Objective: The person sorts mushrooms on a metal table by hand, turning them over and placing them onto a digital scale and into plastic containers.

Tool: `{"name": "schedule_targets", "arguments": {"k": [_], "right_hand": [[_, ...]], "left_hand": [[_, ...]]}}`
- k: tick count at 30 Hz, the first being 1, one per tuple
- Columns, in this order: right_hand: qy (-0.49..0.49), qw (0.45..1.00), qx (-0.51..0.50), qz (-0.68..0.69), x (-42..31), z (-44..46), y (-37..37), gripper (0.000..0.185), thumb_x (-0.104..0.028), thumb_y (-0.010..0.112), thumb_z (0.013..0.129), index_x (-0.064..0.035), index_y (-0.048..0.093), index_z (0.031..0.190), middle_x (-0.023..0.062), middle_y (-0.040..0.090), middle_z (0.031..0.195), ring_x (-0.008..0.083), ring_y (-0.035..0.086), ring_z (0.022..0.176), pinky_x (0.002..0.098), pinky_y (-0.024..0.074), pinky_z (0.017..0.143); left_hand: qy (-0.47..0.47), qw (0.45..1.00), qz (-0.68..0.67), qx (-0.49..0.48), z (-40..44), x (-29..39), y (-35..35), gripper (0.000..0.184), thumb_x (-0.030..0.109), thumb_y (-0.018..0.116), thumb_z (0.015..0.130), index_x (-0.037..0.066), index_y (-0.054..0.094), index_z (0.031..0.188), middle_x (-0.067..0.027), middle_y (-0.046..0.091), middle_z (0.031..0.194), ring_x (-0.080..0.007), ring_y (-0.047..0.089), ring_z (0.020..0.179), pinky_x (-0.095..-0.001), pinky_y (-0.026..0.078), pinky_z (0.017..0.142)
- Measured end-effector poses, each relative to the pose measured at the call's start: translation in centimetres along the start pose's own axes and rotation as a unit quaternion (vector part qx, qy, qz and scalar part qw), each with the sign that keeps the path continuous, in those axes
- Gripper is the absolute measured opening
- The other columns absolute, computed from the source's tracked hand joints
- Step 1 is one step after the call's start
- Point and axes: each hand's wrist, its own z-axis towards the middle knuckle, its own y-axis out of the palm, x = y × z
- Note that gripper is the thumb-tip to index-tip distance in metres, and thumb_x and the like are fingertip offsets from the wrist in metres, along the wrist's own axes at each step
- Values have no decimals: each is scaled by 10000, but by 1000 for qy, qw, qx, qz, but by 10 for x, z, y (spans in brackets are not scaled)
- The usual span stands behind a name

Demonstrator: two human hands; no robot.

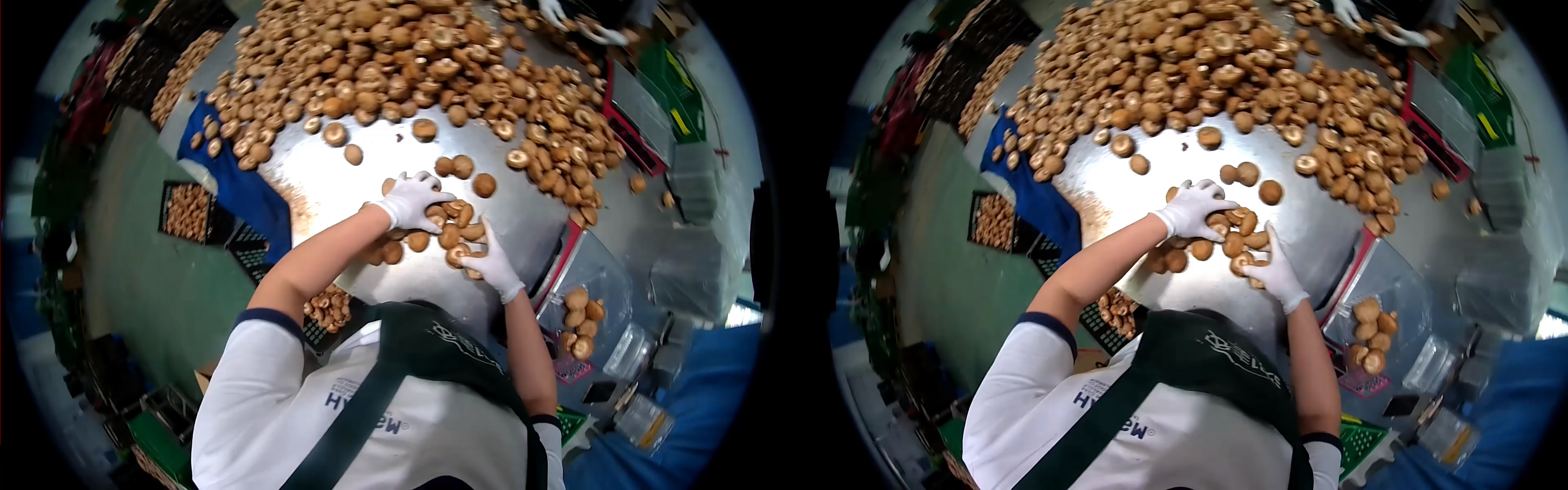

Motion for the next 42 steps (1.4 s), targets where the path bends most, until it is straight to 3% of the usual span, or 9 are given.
{"name": "schedule_targets", "arguments": {"k": [6, 11, 19, 23, 28, 33, 37, 39, 42], "right_hand": [[-46, 982, -129, -126, 2, 11, 34, 1030, -68, 782, 712, -35, 191, 1555, 194, 403, 1473, 270, 425, 1339, 321, 360, 1093], [76, 961, -265, -21, -10, 5, 111, 1020, -21, 763, 750, -50, 150, 1565, 204, 439, 1438, 266, 460, 1298, 339, 418, 1058], [-32, 912, -386, -133, -46, 9, 190, 942, -117, 719, 803, -28, 160, 1556, 225, 302, 1549, 312, 292, 1450, 334, 352, 1120], [61, 982, -146, -108, -80, 31, 138, 786, -105, 671, 846, -25, 276, 1521, 204, 445, 1435, 236, 612, 1038, 338, 509, 903], [-129, 890, 226, -375, -74, 76, 2, 817, -121, 710, 797, -47, 314, 1508, 241, 516, 1340, 365, 528, 1228, 388, 437, 1030], [30, 875, 169, -453, -45, 117, -66, 1012, -209, 833, 679, -116, 301, 1535, 220, 537, 1297, 347, 556, 1174, 381, 455, 1004], [30, 981, 28, -190, -71, 135, -36, 974, -128, 840, 686, -105, 342, 1522, 161, 540, 1268, 247, 593, 1066, 330, 492, 920], [-27, 965, -15, -262, -42, 156, -30, 914, -140, 847, 685, -60, 405, 1481, 146, 547, 1266, 248, 600, 1044, 347, 497, 914], [-33, 944, -50, -324, -65, 135, 15, 865, -149, 839, 686, -47, 436, 1444, 159, 549, 1283, 273, 573, 1139, 366, 472, 972]], "left_hand": [[-29, 998, -40, -48, -67, -8, 8, 615, 526, 747, 749, 220, 615, 1266, -96, 563, 1189, -319, 502, 1155, -492, 395, 939], [-118, 988, -99, 6, -193, -12, 30, 628, 559, 728, 756, 164, 626, 1233, -96, 571, 1216, -322, 515, 1171, -490, 385, 983], [-418, 892, -47, -169, -337, -19, 9, 722, 584, 745, 729, 163, 598, 1297, -114, 584, 1263, -334, 503, 1247, -521, 309, 1085], [-344, 926, -77, 133, -290, -13, -10, 551, 369, 746, 780, 116, 596, 1246, -139, 551, 1313, -323, 501, 1249, -464, 356, 1074], [-208, 933, -89, 280, -143, -43, -14, 724, 347, 768, 767, 77, 488, 1378, -210, 459, 1391, -392, 435, 1294, -470, 351, 1094], [-96, 945, -107, 294, 25, -60, -13, 962, 422, 796, 717, 104, 339, 1502, -225, 401, 1447, -429, 395, 1315, -513, 340, 1093], [-210, 941, -40, 261, 105, -60, -8, 727, 446, 745, 762, 130, 514, 1375, -203, 443, 1369, -383, 469, 1213, -513, 388, 1023], [-194, 937, -115, 267, 104, -61, 1, 419, 436, 664, 847, 111, 680, 1112, -152, 584, 1170, -350, 518, 1115, -442, 438, 953], [-92, 935, -235, 250, 42, -56, 6, 446, 479, 630, 874, 96, 695, 1094, -156, 636, 1013, -349, 585, 987, -440, 477, 893]]}}
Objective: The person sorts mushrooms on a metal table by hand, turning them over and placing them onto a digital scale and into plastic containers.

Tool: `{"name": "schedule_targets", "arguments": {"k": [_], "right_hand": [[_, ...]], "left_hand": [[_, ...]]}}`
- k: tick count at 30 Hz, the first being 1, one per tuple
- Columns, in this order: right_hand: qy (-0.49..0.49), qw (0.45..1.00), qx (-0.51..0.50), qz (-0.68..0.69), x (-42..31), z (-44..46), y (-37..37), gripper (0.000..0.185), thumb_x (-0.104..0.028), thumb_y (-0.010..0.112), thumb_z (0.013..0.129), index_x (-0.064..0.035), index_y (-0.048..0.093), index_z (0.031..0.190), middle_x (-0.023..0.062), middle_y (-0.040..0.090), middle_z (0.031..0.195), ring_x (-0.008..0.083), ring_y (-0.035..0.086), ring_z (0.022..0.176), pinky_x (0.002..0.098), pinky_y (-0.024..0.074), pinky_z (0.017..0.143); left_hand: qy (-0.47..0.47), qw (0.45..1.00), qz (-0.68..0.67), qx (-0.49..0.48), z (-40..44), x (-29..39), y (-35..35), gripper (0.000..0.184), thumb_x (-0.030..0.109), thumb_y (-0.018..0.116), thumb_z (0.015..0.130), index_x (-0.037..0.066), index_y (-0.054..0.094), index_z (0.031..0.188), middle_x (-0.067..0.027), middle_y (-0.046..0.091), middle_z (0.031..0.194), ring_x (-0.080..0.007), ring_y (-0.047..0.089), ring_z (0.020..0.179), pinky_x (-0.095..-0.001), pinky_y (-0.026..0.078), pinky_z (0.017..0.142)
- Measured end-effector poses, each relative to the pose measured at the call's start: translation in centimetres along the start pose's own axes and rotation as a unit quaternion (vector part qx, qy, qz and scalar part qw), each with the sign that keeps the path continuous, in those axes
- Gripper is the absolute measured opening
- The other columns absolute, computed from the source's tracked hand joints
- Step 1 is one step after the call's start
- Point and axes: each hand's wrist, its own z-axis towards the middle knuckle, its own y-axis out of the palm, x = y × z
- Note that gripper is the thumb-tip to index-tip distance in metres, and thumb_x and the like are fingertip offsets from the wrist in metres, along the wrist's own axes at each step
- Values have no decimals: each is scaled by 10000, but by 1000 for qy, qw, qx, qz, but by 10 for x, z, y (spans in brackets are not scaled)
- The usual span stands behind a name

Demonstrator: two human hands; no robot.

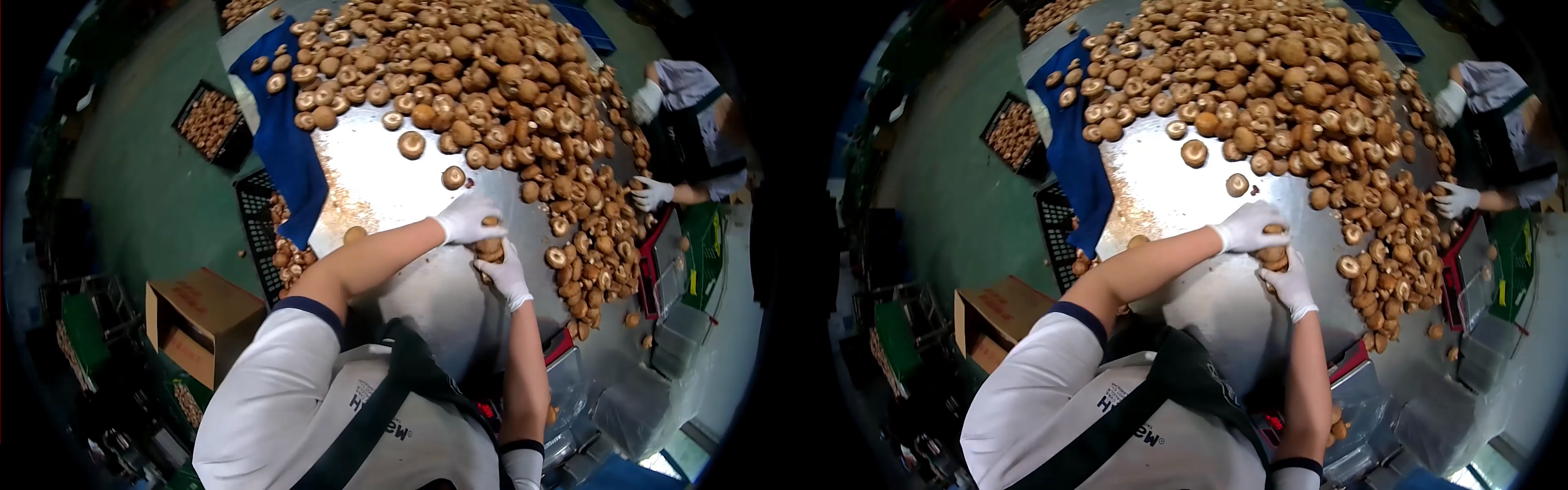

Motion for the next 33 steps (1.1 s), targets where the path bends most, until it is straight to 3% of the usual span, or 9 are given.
{"name": "schedule_targets", "arguments": {"k": [2, 7, 10, 15, 22, 24, 25, 29, 33], "right_hand": [[-123, 990, -19, -60, -3, -10, 28, 808, -127, 818, 691, -40, 464, 1412, 177, 559, 1270, 298, 589, 1127, 380, 479, 976], [-112, 985, -105, -73, -42, -38, 128, 783, -186, 756, 745, -49, 426, 1443, 220, 594, 1231, 346, 588, 1158, 384, 472, 997], [-141, 951, -272, -46, -64, -51, 191, 869, -228, 764, 739, -38, 351, 1479, 247, 503, 1361, 367, 578, 1172, 409, 454, 1018], [-184, 908, -374, -36, -77, -65, 223, 1001, -304, 757, 751, -62, 205, 1551, 246, 379, 1504, 355, 627, 1025, 344, 477, 975], [-10, 987, -70, 142, -110, -7, 72, 638, -213, 663, 892, -26, 420, 1451, 174, 566, 1349, 173, 640, 895, 309, 538, 781], [-95, 990, 94, 47, -102, 23, 9, 596, -212, 647, 912, -11, 436, 1433, 144, 579, 1328, 178, 635, 914, 298, 530, 778], [-134, 978, 162, -4, -96, 45, -20, 617, -215, 646, 921, -13, 408, 1454, 146, 527, 1382, 193, 592, 1014, 310, 490, 856], [-198, 936, 279, -80, -105, 118, -138, 715, -256, 650, 954, -35, 294, 1534, 144, 389, 1532, 247, 405, 1369, 351, 349, 1106], [-15, 981, 183, 66, -94, 213, -204, 792, -403, 631, 954, -101, 232, 1567, 138, 253, 1595, 299, 344, 1416, 409, 366, 1101]], "left_hand": [[-14, 997, -67, -20, -58, 3, -17, 460, 458, 635, 863, 83, 672, 1129, -165, 656, 1017, -358, 616, 1000, -431, 480, 902], [-2, 997, 58, 54, -212, 8, -63, 625, 403, 812, 731, 82, 596, 1222, -129, 614, 1119, -310, 613, 1042, -401, 500, 886], [-166, 986, -6, -28, -291, 14, -99, 558, 373, 774, 767, 96, 609, 1223, -121, 619, 1133, -305, 604, 1067, -390, 485, 918], [-208, 973, 101, 27, -365, 7, -144, 425, 308, 725, 793, 75, 656, 1142, -129, 616, 1130, -323, 583, 1068, -404, 469, 949], [-133, 960, 132, 211, -186, -30, -166, 390, 179, 692, 838, 39, 621, 1195, -177, 585, 1211, -347, 555, 1152, -415, 457, 990], [-44, 950, -66, 301, -103, -56, -143, 493, 149, 716, 809, 23, 587, 1267, -219, 584, 1204, -375, 522, 1186, -434, 449, 991], [34, 951, 51, 303, -52, -85, -136, 526, 205, 705, 811, 38, 577, 1293, -227, 576, 1248, -383, 505, 1217, -458, 426, 1015], [-190, 946, 52, 257, 85, -65, -142, 501, 352, 700, 760, 6, 598, 1106, -188, 615, 1125, -357, 556, 1095, -467, 470, 922], [-284, 911, 74, 290, 138, -72, -94, 636, 364, 690, 771, -8, 511, 1255, -162, 451, 1294, -336, 396, 1232, -436, 389, 977]]}}
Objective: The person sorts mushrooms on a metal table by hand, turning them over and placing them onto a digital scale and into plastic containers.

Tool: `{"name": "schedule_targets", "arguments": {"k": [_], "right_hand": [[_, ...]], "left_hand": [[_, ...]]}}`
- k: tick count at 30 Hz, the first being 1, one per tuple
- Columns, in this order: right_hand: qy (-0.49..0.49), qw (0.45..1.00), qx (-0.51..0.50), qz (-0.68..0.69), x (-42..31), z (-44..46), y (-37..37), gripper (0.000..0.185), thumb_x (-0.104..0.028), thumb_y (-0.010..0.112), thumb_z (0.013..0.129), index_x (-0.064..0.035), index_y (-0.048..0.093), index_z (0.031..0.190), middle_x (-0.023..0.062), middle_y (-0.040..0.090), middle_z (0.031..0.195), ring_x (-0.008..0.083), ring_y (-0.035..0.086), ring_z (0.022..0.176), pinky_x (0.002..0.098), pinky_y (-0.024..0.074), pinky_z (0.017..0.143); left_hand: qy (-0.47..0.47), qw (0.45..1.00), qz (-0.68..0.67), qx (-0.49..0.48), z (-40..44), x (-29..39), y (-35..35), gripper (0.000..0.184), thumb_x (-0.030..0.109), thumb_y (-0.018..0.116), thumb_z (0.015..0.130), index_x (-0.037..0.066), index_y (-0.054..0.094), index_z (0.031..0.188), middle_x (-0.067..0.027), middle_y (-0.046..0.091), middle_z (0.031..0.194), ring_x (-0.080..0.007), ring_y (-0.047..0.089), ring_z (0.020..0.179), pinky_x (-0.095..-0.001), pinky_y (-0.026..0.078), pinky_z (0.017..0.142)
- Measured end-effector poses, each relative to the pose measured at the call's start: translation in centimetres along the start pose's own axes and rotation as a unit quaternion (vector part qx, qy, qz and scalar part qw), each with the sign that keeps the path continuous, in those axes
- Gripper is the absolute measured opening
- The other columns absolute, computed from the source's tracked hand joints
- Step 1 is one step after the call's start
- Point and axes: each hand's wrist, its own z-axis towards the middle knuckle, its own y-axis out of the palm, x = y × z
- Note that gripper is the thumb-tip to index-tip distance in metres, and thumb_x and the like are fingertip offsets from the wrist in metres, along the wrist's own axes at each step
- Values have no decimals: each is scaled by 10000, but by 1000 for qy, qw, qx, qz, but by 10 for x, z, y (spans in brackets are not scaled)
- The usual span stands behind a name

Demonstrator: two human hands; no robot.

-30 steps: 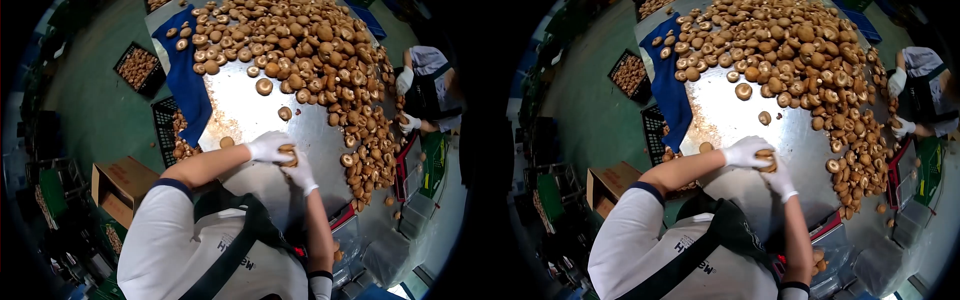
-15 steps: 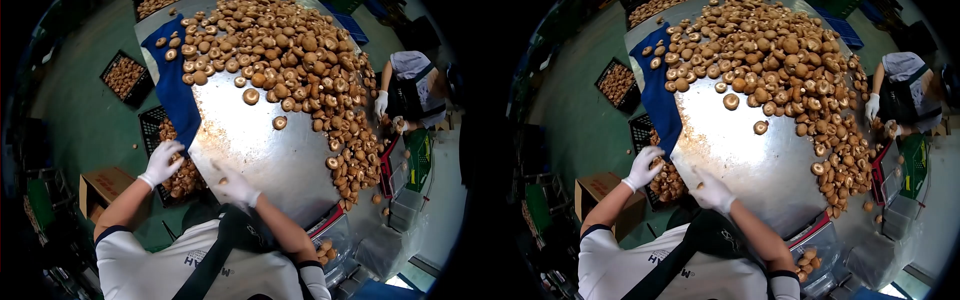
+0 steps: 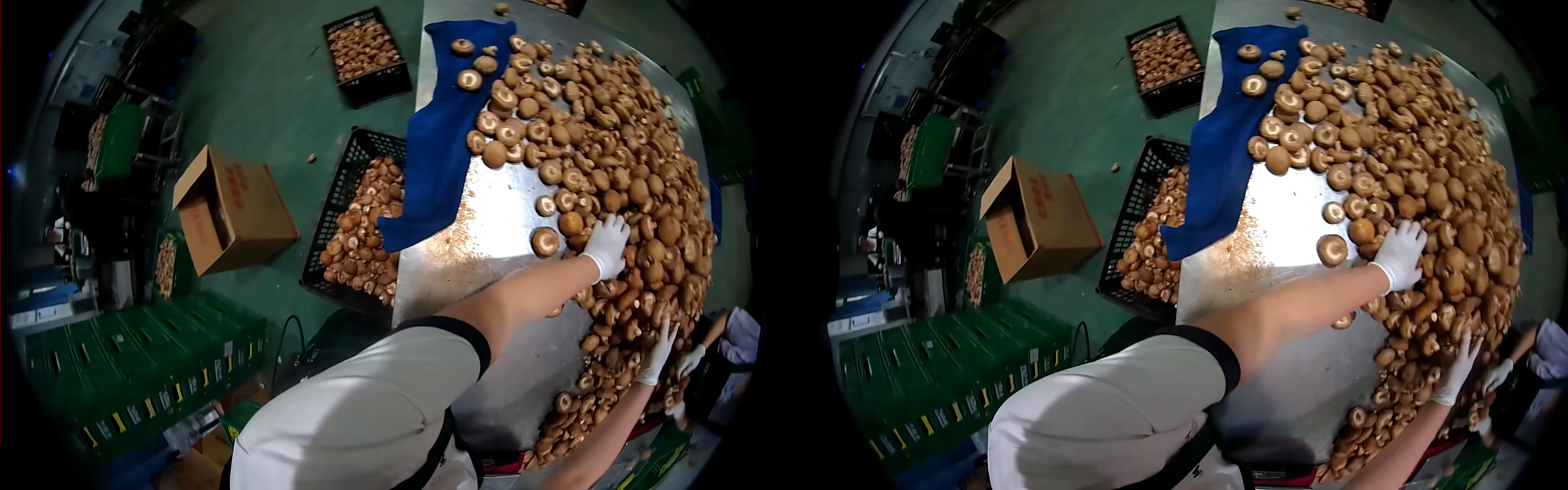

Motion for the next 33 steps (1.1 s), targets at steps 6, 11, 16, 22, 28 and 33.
{"name": "schedule_targets", "arguments": {"k": [6, 11, 16, 22, 28, 33], "right_hand": [[-51, 975, -129, -175, 19, 2, 19, 521, -356, 589, 981, 21, 559, 1340, 139, 614, 1295, 234, 558, 1152, 354, 421, 1004], [-20, 977, -176, -115, 55, -75, 59, 562, -266, 681, 907, 11, 512, 1366, 116, 609, 1294, 205, 552, 1183, 325, 417, 1030], [50, 989, -127, -63, 37, -145, 73, 763, -310, 779, 829, 64, 448, 1406, 173, 587, 1320, 215, 567, 1178, 289, 433, 1004], [-36, 999, -28, 7, 120, -242, 73, 922, -273, 811, 795, -17, 296, 1516, 194, 504, 1421, 250, 512, 1283, 327, 412, 1054], [13, 993, 118, -26, 104, -366, 55, 987, -131, 790, 773, 20, 184, 1537, 224, 317, 1546, 300, 350, 1416, 352, 323, 1131], [24, 996, 53, -66, 106, -475, 48, 718, -72, 723, 829, -15, 387, 1461, 167, 478, 1411, 255, 542, 1222, 306, 431, 1028]], "left_hand": [[47, 997, -50, -31, -13, -8, -17, 347, 311, 671, 752, 65, 673, 997, -204, 617, 1024, -376, 604, 975, -489, 496, 851], [223, 974, -29, -7, -63, -12, -3, 383, 251, 712, 737, 105, 631, 1081, -120, 596, 1123, -338, 518, 1091, -453, 418, 961], [228, 973, -43, 3, -141, -13, 0, 398, 220, 698, 793, 87, 587, 1152, -124, 575, 1176, -344, 499, 1153, -447, 410, 980], [253, 946, -150, -134, -210, -44, -30, 475, 148, 705, 806, 69, 560, 1252, -146, 567, 1190, -357, 525, 1113, -434, 418, 999], [83, 904, -261, -329, -208, -65, -42, 553, 206, 668, 911, 86, 449, 1404, -120, 598, 1259, -244, 567, 1168, -329, 440, 1011], [81, 917, -115, -374, -191, -35, -99, 533, 281, 629, 946, 75, 473, 1413, -156, 616, 1284, -260, 600, 1164, -340, 450, 1021]]}}
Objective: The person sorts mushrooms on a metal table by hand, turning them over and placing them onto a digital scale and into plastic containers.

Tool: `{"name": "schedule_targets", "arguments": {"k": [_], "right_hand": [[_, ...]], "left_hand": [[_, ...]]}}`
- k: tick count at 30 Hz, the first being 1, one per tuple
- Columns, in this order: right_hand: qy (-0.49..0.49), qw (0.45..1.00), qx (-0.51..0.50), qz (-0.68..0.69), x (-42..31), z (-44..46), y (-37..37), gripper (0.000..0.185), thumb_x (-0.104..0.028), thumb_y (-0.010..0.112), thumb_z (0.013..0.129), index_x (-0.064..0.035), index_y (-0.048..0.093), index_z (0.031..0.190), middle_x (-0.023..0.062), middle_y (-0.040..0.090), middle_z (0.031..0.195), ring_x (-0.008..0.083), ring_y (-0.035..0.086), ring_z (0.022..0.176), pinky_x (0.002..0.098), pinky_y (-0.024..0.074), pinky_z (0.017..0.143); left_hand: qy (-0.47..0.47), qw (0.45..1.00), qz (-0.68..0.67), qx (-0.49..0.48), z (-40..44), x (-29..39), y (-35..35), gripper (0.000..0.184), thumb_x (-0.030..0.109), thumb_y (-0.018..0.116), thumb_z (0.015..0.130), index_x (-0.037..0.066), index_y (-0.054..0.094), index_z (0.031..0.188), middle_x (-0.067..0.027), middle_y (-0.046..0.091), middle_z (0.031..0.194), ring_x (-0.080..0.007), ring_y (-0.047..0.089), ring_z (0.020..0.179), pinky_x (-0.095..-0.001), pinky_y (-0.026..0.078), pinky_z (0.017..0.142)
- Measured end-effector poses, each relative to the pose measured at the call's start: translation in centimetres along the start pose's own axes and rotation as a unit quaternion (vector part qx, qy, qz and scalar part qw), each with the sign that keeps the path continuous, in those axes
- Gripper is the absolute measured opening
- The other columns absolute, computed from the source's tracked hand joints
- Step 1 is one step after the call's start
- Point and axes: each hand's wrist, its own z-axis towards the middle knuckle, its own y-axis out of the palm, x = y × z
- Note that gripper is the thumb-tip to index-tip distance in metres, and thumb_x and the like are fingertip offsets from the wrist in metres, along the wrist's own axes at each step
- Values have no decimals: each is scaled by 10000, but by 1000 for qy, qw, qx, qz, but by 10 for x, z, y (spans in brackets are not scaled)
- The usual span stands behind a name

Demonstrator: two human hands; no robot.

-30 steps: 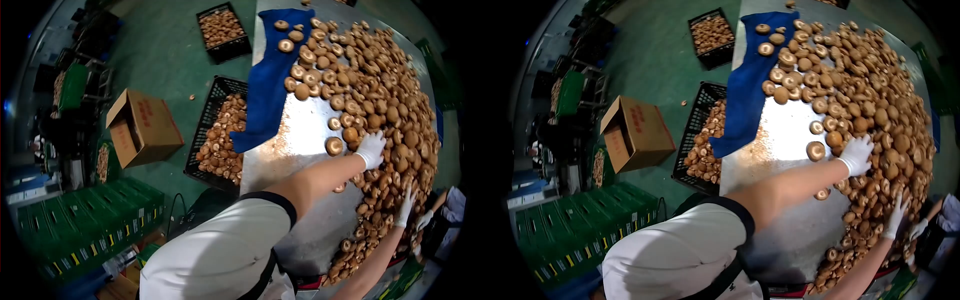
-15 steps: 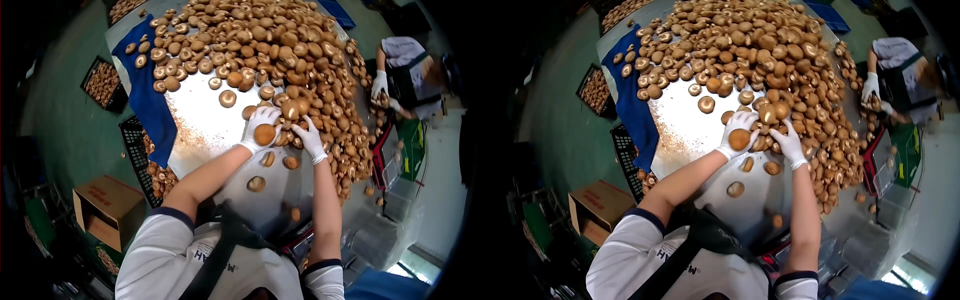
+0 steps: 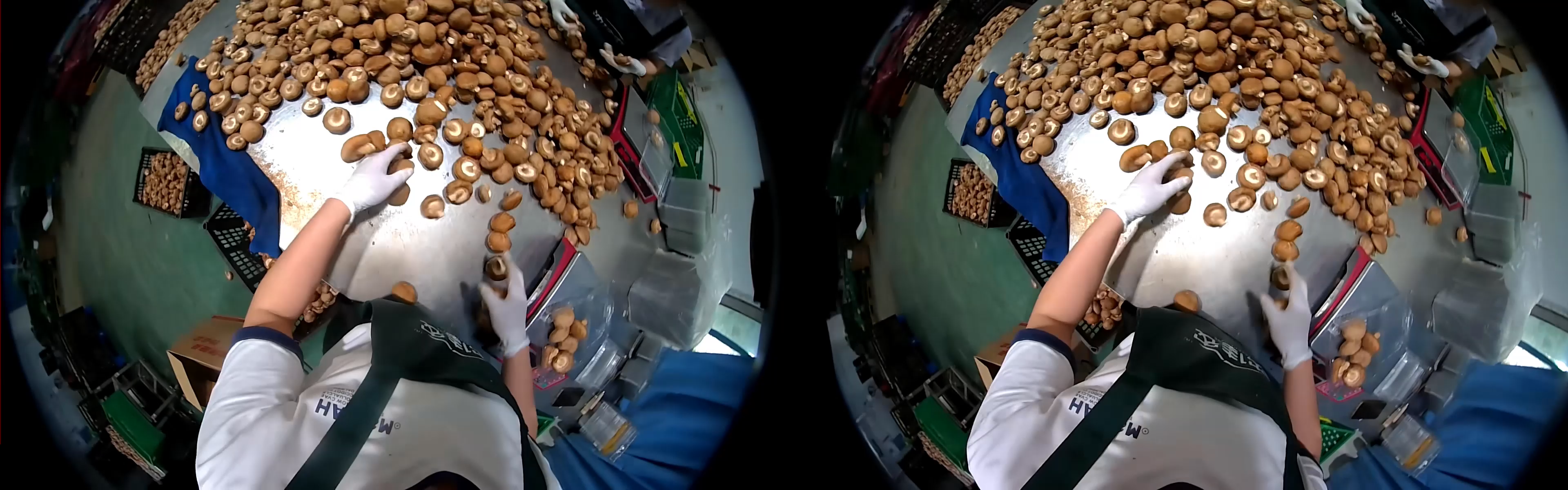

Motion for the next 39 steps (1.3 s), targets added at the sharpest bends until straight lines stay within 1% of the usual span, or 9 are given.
{"name": "schedule_targets", "arguments": {"k": [7, 11, 17, 20, 23, 29, 35, 38, 39], "right_hand": [[168, 968, -100, -156, 37, -89, 7, 770, -195, 727, 817, -76, 350, 1477, 198, 423, 1458, 381, 515, 1250, 429, 508, 937], [86, 977, 33, -192, 70, -89, 37, 722, -174, 703, 831, -59, 359, 1455, 202, 409, 1437, 410, 536, 1202, 445, 512, 924], [33, 986, 149, -66, 60, -60, 47, 496, -52, 672, 839, -25, 526, 1313, 206, 509, 1303, 368, 522, 1223, 385, 431, 1026], [23, 983, 182, 5, 71, -51, 45, 381, -19, 647, 860, -12, 574, 1234, 167, 575, 1215, 296, 559, 1164, 349, 415, 1036], [39, 971, 210, 110, 75, -46, 40, 318, -16, 629, 891, -7, 589, 1206, 129, 602, 1198, 234, 590, 1107, 327, 462, 979], [117, 846, 173, 490, 53, -54, 26, 217, -61, 490, 992, -2, 581, 1180, 98, 605, 1156, 178, 631, 931, 299, 531, 811], [104, 731, 89, 669, 43, -57, 27, 189, -116, 463, 1000, -35, 573, 1131, 72, 585, 1031, 194, 628, 866, 286, 512, 766], [54, 807, 36, 587, 37, -57, 28, 165, -87, 465, 983, -3, 573, 1076, 93, 583, 1023, 213, 643, 837, 309, 519, 755], [40, 832, 17, 553, 33, -57, 30, 159, -81, 467, 979, 4, 574, 1059, 98, 583, 1021, 215, 646, 832, 313, 520, 756]], "left_hand": [[65, 989, 38, 126, -62, -13, -16, 445, 248, 631, 926, 53, 555, 1319, -212, 612, 1221, -338, 592, 1143, -387, 462, 987], [-3, 987, 35, 159, -122, -38, 11, 375, 236, 659, 909, 35, 607, 1221, -158, 625, 995, -263, 612, 896, -364, 501, 846], [-32, 987, 62, -146, -183, -38, 89, 473, 287, 726, 845, 128, 602, 1273, -125, 569, 1085, -267, 613, 941, -346, 496, 892], [16, 989, 47, -142, -171, -39, 98, 424, 129, 766, 815, 69, 634, 1213, -57, 542, 986, -139, 550, 850, -270, 484, 807], [-61, 983, -94, -146, -153, -37, 106, 336, 104, 776, 804, 81, 655, 1116, -47, 544, 949, -126, 543, 785, -258, 487, 769], [-85, 968, -236, -20, -114, -22, 117, 312, 77, 746, 842, 35, 615, 1122, 4, 518, 900, -76, 468, 773, -220, 465, 754], [63, 997, 32, 10, -109, -4, 112, 316, 67, 674, 874, 19, 600, 1178, -98, 563, 1034, -202, 562, 903, -307, 487, 876], [161, 986, -2, 39, -117, 17, 117, 344, 128, 664, 882, 43, 600, 1209, -132, 596, 1118, -256, 607, 997, -338, 491, 917], [60, 980, -174, -72, -120, 19, 124, 429, 162, 659, 913, 55, 547, 1312, -104, 598, 1115, -199, 598, 1000, -304, 481, 931]]}}
